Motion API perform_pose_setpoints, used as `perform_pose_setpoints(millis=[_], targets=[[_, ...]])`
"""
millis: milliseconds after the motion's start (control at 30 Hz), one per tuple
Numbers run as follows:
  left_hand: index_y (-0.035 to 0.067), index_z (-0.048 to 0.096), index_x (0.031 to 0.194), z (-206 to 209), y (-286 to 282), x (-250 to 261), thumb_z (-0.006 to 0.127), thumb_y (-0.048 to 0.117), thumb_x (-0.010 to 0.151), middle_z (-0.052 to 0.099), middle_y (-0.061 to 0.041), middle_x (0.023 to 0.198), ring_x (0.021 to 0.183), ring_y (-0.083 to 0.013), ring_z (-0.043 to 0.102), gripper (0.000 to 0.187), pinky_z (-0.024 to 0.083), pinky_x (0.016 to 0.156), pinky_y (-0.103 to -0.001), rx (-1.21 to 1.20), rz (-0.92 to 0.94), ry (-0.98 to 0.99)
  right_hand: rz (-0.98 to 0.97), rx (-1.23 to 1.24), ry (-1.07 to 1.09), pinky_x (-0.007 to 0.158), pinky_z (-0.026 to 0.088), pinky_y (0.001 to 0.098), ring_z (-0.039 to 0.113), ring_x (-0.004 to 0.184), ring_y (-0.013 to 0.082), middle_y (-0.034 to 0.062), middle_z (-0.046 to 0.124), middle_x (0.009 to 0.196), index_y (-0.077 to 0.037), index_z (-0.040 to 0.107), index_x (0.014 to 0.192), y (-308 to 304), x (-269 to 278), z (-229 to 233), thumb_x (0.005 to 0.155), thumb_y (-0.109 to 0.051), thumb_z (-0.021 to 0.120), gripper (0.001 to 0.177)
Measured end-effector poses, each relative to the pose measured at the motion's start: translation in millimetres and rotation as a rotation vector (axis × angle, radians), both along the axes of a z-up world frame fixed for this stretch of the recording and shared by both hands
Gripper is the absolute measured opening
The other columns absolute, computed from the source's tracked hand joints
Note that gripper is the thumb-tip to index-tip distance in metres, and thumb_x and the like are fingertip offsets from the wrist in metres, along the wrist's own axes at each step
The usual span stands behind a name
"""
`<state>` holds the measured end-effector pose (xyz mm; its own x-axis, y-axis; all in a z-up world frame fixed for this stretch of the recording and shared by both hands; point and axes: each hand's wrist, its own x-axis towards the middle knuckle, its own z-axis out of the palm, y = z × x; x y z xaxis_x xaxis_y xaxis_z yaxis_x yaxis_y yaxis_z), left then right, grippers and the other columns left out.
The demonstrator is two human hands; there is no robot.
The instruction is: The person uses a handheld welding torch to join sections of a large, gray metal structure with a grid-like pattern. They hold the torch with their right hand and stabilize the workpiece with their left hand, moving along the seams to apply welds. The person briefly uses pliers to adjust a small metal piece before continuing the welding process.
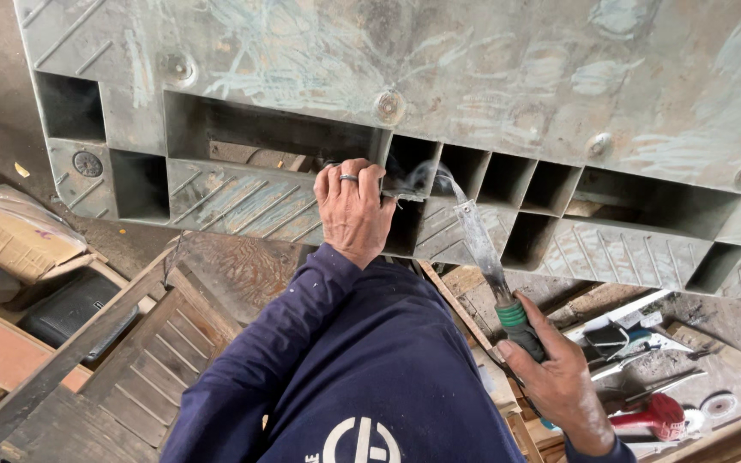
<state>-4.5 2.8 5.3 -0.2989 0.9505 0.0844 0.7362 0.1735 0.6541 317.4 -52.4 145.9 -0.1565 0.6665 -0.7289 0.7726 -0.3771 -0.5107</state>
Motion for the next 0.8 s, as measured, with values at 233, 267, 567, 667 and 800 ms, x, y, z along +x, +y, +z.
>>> perform_pose_setpoints(millis=[233, 267, 567, 667, 800], targets=[[0.010, 0.060, 0.125, 6.2, -5.9, 2.7, 0.085, 0.025, 0.075, 0.056, -0.007, 0.126, 0.122, -0.0300, 0.055, 0.058, 0.030, 0.120, -0.055, -0.059, 0.040, 0.027, 0.166, -0.008, 0.188, 0.055, 0.065, 0.0300, 0.078, 0.075, 0.0146, 0.0144, 0.077, 0.106, -0.005, 0.051, 0.145, 49.3, -0.6, 12.8, 0.090, -0.035, 0.065, 0.065], [0.010, 0.061, 0.127, 7.9, -8.9, 3.3, 0.086, 0.027, 0.075, 0.056, -0.007, 0.127, 0.123, -0.0305, 0.055, 0.060, 0.030, 0.120, -0.056, -0.069, 0.053, 0.015, 0.165, -0.054, 0.164, 0.057, 0.067, 0.0300, 0.078, 0.077, 0.0146, 0.0141, 0.077, 0.106, -0.006, 0.051, 0.145, 58.6, -2.9, 18.6, 0.089, -0.034, 0.065, 0.064], [0.014, 0.067, 0.111, 7.0, -8.9, -5.3, 0.077, 0.020, 0.087, 0.058, -0.009, 0.118, 0.115, -0.0307, 0.058, 0.026, 0.037, 0.117, -0.056, -0.006, -0.137, 0.182, 0.140, 0.044, 0.178, 0.053, 0.057, 0.0273, 0.067, 0.064, 0.0122, 0.0086, 0.072, 0.081, -0.008, 0.048, 0.154, 94.9, -0.7, 10.8, 0.090, -0.028, 0.068, 0.071], [0.010, 0.068, 0.103, 3.8, -4.4, -7.7, 0.069, 0.017, 0.087, 0.058, -0.014, 0.113, 0.106, -0.0323, 0.059, 0.018, 0.038, 0.113, -0.060, 0.013, -0.301, 0.270, 0.044, 0.114, 0.329, 0.049, 0.059, 0.0242, 0.064, 0.061, 0.0093, 0.0049, 0.071, 0.085, -0.006, 0.045, 0.154, 83.2, 1.3, -6.6, 0.092, -0.025, 0.067, 0.069], [0.004, 0.069, 0.099, 3.2, 1.1, -7.3, 0.065, 0.016, 0.086, 0.059, -0.017, 0.114, 0.100, -0.0327, 0.060, 0.018, 0.045, 0.106, -0.055, -0.015, -0.468, 0.391, -0.038, 0.136, 0.417, 0.052, 0.058, 0.0237, 0.064, 0.064, 0.0087, 0.0045, 0.071, 0.087, -0.003, 0.044, 0.155, 65.7, -2.2, -15.5, 0.094, -0.020, 0.067, 0.067]])
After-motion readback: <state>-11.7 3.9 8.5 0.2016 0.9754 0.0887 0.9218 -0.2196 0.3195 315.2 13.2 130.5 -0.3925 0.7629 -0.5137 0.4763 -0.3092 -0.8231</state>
